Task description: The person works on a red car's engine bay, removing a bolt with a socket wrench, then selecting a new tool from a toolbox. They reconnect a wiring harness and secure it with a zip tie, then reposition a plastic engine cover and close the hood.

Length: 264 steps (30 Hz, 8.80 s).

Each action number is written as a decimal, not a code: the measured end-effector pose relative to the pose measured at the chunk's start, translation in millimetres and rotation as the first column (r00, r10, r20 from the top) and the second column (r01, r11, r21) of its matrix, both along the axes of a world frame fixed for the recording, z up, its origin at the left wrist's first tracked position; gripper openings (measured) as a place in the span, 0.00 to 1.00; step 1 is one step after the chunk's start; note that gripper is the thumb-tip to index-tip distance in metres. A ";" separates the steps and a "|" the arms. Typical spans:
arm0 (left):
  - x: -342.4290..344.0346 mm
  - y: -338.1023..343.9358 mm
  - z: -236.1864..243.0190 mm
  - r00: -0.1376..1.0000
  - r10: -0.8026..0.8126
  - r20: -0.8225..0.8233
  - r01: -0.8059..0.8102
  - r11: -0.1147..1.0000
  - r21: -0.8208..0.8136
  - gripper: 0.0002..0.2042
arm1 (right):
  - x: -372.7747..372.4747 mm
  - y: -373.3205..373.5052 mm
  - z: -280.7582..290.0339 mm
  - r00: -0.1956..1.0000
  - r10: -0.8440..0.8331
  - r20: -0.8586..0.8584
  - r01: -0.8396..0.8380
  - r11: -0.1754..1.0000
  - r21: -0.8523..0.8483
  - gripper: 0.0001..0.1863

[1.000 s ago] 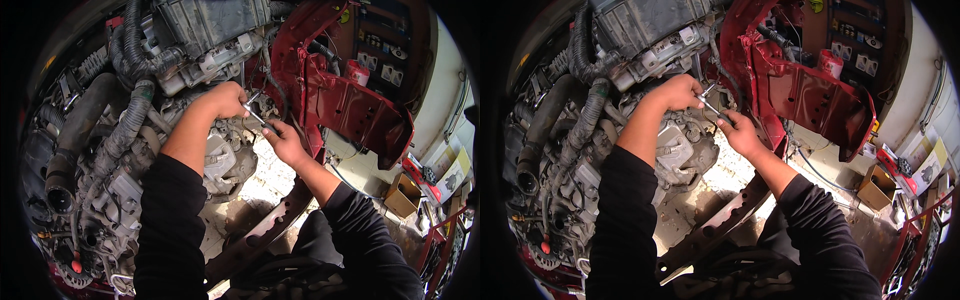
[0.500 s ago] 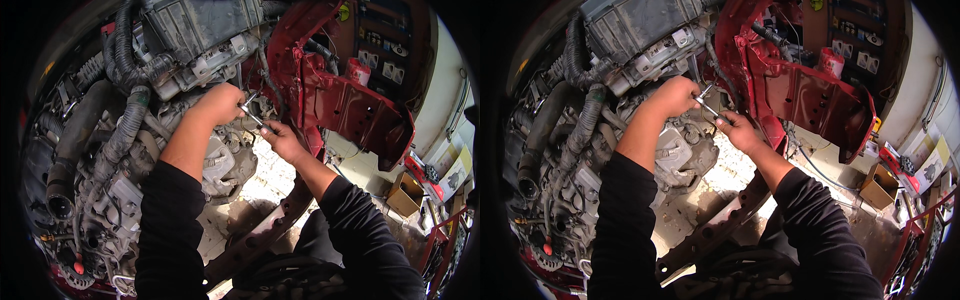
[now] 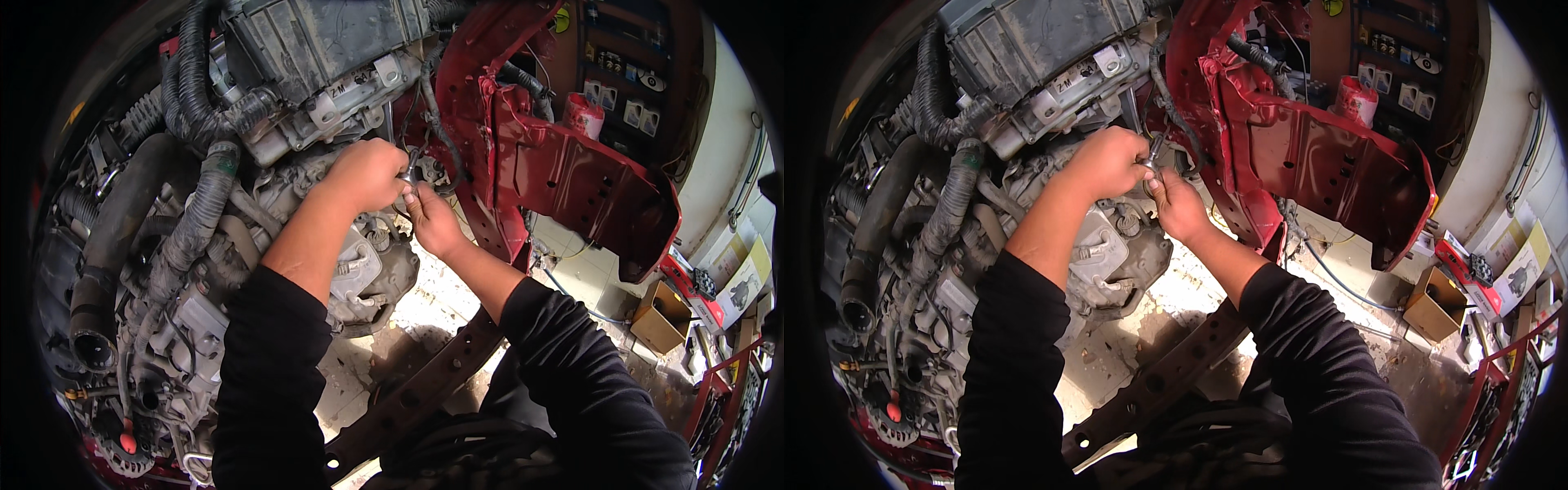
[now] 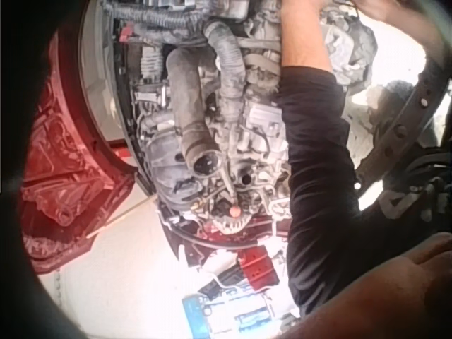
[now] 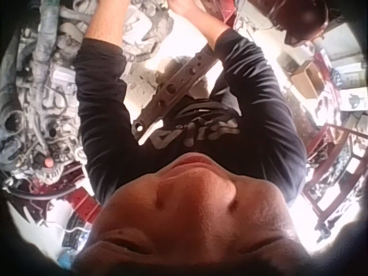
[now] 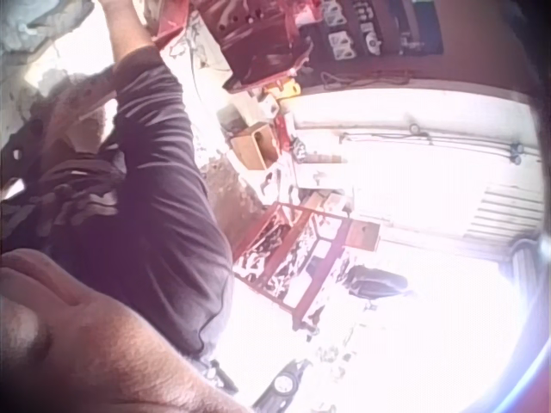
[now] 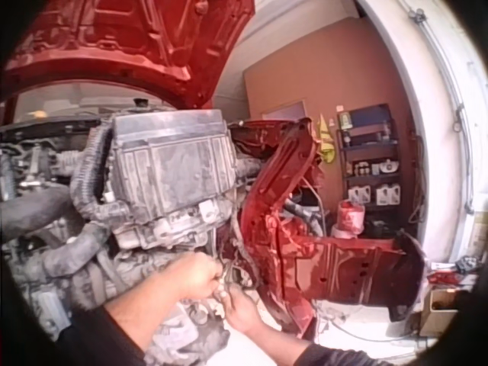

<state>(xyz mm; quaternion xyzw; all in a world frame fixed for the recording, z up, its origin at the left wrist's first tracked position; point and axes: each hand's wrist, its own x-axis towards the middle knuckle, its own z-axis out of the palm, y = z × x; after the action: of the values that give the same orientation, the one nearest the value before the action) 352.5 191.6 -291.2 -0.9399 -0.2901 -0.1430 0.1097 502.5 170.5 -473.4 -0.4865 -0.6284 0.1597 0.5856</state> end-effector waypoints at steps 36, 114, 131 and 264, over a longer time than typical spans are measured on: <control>-15.4 10.6 5.6 0.996 -0.090 0.002 0.090 0.994 0.066 0.11 | -1.0 -89.5 79.4 0.869 -0.294 0.398 0.265 0.956 0.128 0.14; -21.0 15.5 1.4 0.999 0.025 -0.031 -0.023 0.997 0.079 0.13 | 22.7 -112.7 58.4 0.471 0.101 -0.876 -0.530 0.827 -0.190 0.20; -20.6 16.9 -0.6 1.000 -0.013 -0.006 0.013 1.000 0.015 0.14 | 23.8 -103.0 13.3 0.555 0.137 -0.821 -0.451 0.878 -0.159 0.11; -59.6 -88.9 2.3 0.942 0.212 0.261 -0.269 0.941 0.205 0.11 | 130.6 -325.7 190.2 0.609 -0.603 0.515 0.217 0.751 0.623 0.17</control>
<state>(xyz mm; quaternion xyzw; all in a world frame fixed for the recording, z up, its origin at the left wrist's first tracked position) 292.9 102.7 -288.9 -0.8535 -0.3951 -0.2725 0.2029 633.1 -155.2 -283.2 -0.4752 -0.6827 -0.3468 0.4334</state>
